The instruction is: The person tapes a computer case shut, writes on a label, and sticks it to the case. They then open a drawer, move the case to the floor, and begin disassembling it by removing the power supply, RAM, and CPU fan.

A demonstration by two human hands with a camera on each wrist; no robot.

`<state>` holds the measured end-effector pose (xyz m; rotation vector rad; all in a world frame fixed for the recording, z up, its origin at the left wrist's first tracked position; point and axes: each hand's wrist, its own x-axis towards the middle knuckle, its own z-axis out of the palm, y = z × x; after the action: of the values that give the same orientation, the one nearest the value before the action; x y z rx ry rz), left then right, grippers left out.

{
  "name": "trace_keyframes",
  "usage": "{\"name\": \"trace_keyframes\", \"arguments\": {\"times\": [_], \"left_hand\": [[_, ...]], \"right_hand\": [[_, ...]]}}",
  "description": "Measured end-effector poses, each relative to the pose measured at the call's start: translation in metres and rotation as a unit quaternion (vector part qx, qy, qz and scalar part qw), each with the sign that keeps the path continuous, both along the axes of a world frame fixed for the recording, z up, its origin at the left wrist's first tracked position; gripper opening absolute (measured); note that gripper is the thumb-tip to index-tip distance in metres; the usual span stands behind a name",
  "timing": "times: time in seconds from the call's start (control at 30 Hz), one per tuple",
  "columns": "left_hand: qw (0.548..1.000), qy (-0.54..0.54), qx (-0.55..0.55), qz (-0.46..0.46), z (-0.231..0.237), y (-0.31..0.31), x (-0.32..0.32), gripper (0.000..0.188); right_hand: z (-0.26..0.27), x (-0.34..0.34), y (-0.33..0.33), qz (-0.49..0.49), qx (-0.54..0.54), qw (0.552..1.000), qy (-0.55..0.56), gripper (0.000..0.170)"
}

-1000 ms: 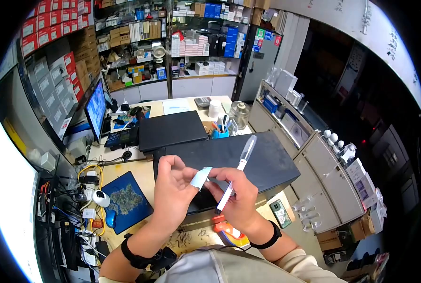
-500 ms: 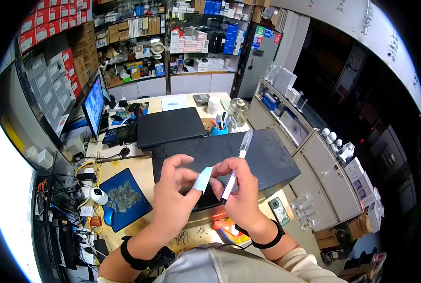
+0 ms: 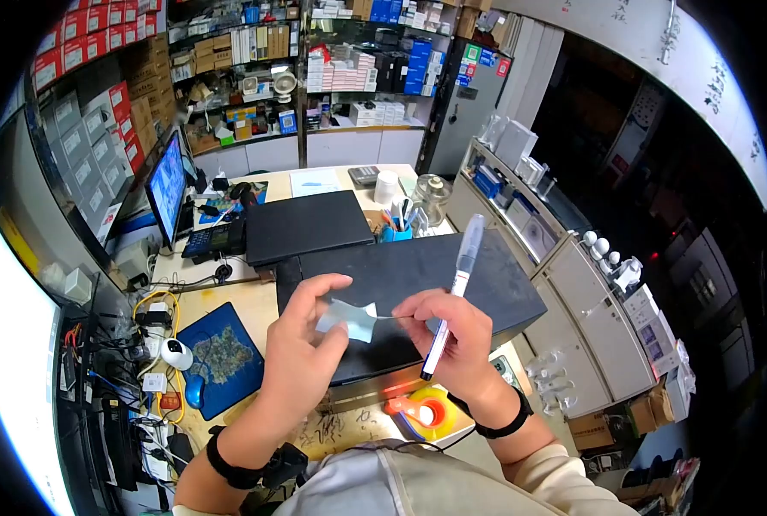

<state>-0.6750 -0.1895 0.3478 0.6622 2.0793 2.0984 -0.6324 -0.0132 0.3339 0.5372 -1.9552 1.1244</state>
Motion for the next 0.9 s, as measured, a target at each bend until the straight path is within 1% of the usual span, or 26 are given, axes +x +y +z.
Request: {"name": "trace_keyframes", "arguments": {"times": [0.07, 0.13, 0.17, 0.2, 0.23, 0.3, 0.33, 0.37, 0.4, 0.43, 0.5, 0.53, 0.6, 0.7, 0.8, 0.9], "left_hand": [[1.000, 0.004, -0.003, 0.017, 0.002, -0.003, -0.002, 0.038], [0.997, 0.039, -0.052, 0.030, -0.003, -0.013, -0.013, 0.032], [0.995, 0.056, -0.077, 0.036, -0.005, -0.018, -0.018, 0.029], [0.993, 0.067, -0.074, 0.064, -0.008, -0.020, -0.022, 0.021], [0.990, 0.045, -0.104, 0.083, -0.008, -0.024, -0.024, 0.018], [0.985, 0.060, -0.130, 0.092, -0.010, -0.030, -0.026, 0.016], [0.972, 0.157, -0.156, 0.082, -0.010, -0.029, -0.023, 0.017], [0.948, 0.252, -0.181, 0.071, -0.010, -0.027, -0.019, 0.018], [0.915, 0.344, -0.203, 0.059, -0.011, -0.025, -0.015, 0.018], [0.894, 0.398, -0.198, 0.050, -0.013, -0.020, -0.011, 0.020], [0.859, 0.439, -0.260, 0.047, -0.009, -0.013, 0.002, 0.021], [0.860, 0.432, -0.266, 0.048, -0.013, -0.014, 0.002, 0.022], [0.862, 0.420, -0.280, 0.047, -0.020, -0.015, 0.001, 0.024], [0.867, 0.395, -0.302, 0.035, -0.025, -0.015, -0.006, 0.036], [0.811, 0.431, -0.395, -0.001, -0.017, -0.009, -0.003, 0.048], [0.777, 0.457, -0.432, -0.036, -0.019, -0.002, -0.007, 0.053]], "right_hand": [[-0.002, 0.000, 0.006, 0.005, 0.035, 0.999, 0.030, 0.028], [-0.004, -0.002, 0.013, 0.012, 0.056, 0.997, 0.051, 0.025], [-0.005, -0.003, 0.017, 0.009, 0.063, 0.997, 0.042, 0.025], [-0.008, -0.003, 0.023, 0.005, 0.070, 0.997, 0.033, 0.025], [-0.011, -0.004, 0.027, 0.001, 0.076, 0.997, 0.023, 0.025], [-0.015, -0.006, 0.031, 0.004, 0.068, 0.998, 0.009, 0.026], [-0.019, -0.008, 0.033, 0.007, 0.073, 0.997, 0.005, 0.027], [-0.023, -0.009, 0.035, 0.008, 0.078, 0.997, 0.000, 0.028], [-0.027, -0.010, 0.040, 0.017, 0.101, 0.994, -0.029, 0.032], [-0.028, -0.010, 0.040, 0.018, 0.116, 0.992, -0.035, 0.033], [-0.031, -0.010, 0.040, 0.021, 0.147, 0.988, -0.047, 0.035], [-0.033, -0.008, 0.042, 0.022, 0.163, 0.984, -0.068, 0.036], [-0.035, -0.010, 0.042, 0.020, 0.185, 0.981, -0.057, 0.034], [-0.035, -0.011, 0.041, 0.024, 0.208, 0.976, -0.055, 0.030], [-0.034, -0.011, 0.041, 0.022, 0.228, 0.972, -0.058, 0.025], [-0.029, -0.011, 0.040, 0.026, 0.250, 0.966, -0.056, 0.022]]}}
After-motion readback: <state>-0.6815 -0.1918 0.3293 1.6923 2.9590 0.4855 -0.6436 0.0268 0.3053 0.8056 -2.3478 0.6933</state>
